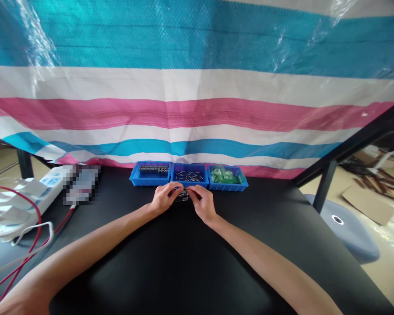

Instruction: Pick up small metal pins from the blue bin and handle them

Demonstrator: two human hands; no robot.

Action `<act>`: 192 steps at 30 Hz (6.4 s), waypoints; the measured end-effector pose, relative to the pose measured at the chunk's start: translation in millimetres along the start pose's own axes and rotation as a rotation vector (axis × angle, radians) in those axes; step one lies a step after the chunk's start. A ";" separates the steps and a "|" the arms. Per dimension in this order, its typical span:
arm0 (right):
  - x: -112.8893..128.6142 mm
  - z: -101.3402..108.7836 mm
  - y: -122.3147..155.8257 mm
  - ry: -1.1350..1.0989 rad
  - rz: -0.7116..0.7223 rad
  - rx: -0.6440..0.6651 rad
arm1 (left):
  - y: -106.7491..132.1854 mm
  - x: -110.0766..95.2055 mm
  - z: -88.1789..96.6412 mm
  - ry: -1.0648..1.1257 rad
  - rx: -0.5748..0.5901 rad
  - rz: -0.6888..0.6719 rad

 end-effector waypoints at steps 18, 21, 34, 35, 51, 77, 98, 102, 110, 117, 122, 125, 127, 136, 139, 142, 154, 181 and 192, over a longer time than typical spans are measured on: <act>0.4 -0.5 0.4 -0.005 -0.007 -0.001 | 1.1 2.1 -0.7 0.025 -0.014 -0.009; 0.5 0.5 1.0 -0.009 -0.019 -0.016 | 1.1 2.6 -0.9 0.023 -0.020 -0.007; 1.0 0.3 0.9 -0.013 -0.011 -0.010 | 0.4 0.6 -0.3 0.021 -0.023 -0.022; 0.9 0.4 1.0 -0.013 -0.011 -0.012 | 0.3 0.3 -0.3 0.020 -0.023 -0.025; 0.8 0.2 1.0 -0.014 -0.006 -0.021 | 1.1 1.5 -1.3 0.032 -0.024 -0.039; 0.4 -0.9 0.5 -0.018 0.003 0.002 | 1.2 0.8 -0.8 0.044 -0.021 -0.042; 1.0 -0.7 0.7 -0.002 0.013 -0.003 | 1.0 1.2 -0.8 0.023 -0.009 -0.016; 1.3 -1.1 0.5 0.008 0.007 0.006 | 0.8 1.3 -0.8 0.032 -0.009 -0.011; 0.4 2.2 1.8 -0.010 -0.039 -0.037 | -0.4 -0.2 0.4 0.029 -0.013 -0.006; -4.8 2.1 3.1 -0.012 -0.093 -0.041 | -0.5 -1.9 4.4 0.026 -0.036 -0.006; -5.8 1.2 3.5 -0.003 -0.097 -0.026 | -0.1 -4.5 7.4 0.077 -0.090 -0.062; -6.1 1.2 3.6 -0.001 -0.094 -0.025 | -1.1 -6.1 7.7 0.065 -0.083 -0.074; -6.2 1.2 3.5 0.002 -0.090 -0.027 | -1.8 -7.2 8.0 0.061 -0.079 -0.077; -5.9 -0.3 2.7 -0.012 -0.089 -0.012 | -1.9 -6.2 7.5 0.078 -0.077 -0.064; -6.7 -0.6 3.0 -0.009 -0.094 -0.010 | -2.2 -6.6 7.5 0.074 -0.072 -0.067; -7.7 -0.7 3.5 -0.002 -0.094 -0.007 | -2.3 -7.4 8.4 0.071 -0.086 -0.074; -11.2 -1.8 6.7 -0.018 -0.121 -0.018 | -1.6 -6.9 6.0 0.102 -0.037 -0.063; -12.2 -2.3 7.5 -0.027 -0.142 -0.010 | 0.7 -5.0 6.4 0.050 -0.074 -0.045; -9.1 -4.4 4.9 -0.033 -0.126 0.029 | -0.1 -1.8 7.8 0.028 -0.084 0.024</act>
Point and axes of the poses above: each hand's wrist, its own y-axis away from the middle knuckle, its own z-axis out of the back of the hand, x = y × z, the point moved 6 cm from there along -y, towards the middle knuckle, and after that the axes turned 1 degree about -x, right-handed, at the moved point
